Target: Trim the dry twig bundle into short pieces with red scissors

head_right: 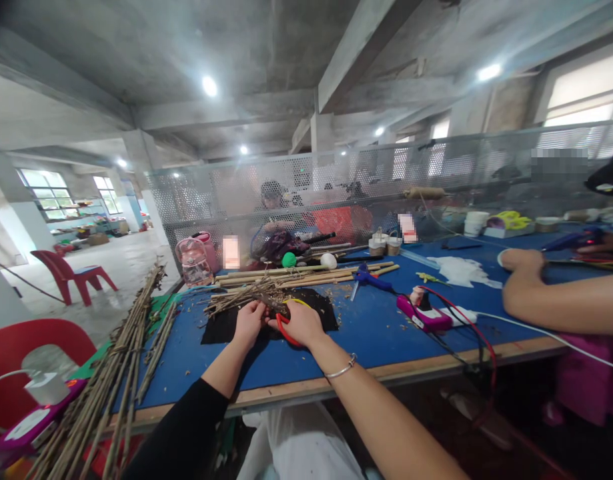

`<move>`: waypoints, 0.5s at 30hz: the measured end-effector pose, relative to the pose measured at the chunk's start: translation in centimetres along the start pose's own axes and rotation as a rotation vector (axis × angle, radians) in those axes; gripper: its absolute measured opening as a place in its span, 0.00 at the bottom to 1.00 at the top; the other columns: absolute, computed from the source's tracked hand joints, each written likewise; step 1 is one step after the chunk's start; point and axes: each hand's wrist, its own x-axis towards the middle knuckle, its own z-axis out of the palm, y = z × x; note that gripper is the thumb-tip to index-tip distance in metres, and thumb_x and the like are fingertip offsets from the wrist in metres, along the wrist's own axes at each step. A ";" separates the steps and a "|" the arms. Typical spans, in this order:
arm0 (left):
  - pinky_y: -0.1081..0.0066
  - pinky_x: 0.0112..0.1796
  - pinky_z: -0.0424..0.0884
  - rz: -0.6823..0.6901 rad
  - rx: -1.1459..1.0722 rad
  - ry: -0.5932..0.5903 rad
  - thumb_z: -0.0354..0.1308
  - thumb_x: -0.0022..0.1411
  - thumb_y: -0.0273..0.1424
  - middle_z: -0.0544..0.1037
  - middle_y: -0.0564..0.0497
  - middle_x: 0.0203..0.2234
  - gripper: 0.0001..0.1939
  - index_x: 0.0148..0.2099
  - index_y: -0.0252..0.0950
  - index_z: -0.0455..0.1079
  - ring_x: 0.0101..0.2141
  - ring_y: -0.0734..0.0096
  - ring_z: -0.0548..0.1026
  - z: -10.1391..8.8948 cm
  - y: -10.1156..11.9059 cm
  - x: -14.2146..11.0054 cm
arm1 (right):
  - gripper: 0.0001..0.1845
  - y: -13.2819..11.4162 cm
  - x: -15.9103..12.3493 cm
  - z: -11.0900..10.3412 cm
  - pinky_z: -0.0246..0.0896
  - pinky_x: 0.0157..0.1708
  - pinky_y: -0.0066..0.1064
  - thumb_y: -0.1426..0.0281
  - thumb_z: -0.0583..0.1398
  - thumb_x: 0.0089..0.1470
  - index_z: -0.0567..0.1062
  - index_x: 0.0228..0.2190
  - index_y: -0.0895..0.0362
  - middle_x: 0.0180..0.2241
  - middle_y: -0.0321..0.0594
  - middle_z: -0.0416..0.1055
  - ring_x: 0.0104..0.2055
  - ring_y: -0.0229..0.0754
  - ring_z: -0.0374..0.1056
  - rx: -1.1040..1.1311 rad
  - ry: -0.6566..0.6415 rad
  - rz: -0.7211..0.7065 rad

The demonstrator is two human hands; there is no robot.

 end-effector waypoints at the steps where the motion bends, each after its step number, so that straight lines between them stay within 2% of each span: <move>1: 0.79 0.20 0.63 0.002 0.000 -0.008 0.57 0.48 0.36 0.68 0.55 0.18 0.10 0.26 0.32 0.67 0.19 0.81 0.64 0.0 0.0 0.0 | 0.30 0.0 0.0 0.0 0.55 0.30 0.29 0.43 0.51 0.43 0.68 0.34 0.55 0.34 0.41 0.72 0.38 0.46 0.68 0.001 -0.002 0.000; 8: 0.79 0.19 0.61 0.021 0.003 -0.029 0.58 0.47 0.38 0.67 0.55 0.17 0.12 0.26 0.32 0.68 0.18 0.81 0.64 0.0 0.1 -0.1 | 0.27 -0.1 0.0 -0.1 0.54 0.31 0.29 0.46 0.50 0.47 0.68 0.34 0.55 0.32 0.42 0.72 0.36 0.44 0.68 0.005 -0.055 0.037; 15: 0.78 0.21 0.62 0.003 -0.051 -0.044 0.60 0.44 0.38 0.72 0.50 0.22 0.15 0.31 0.31 0.70 0.22 0.77 0.68 0.0 0.1 -0.2 | 0.24 0.0 -0.1 0.1 0.53 0.29 0.28 0.47 0.52 0.47 0.68 0.32 0.55 0.30 0.39 0.72 0.34 0.42 0.68 0.052 -0.032 0.039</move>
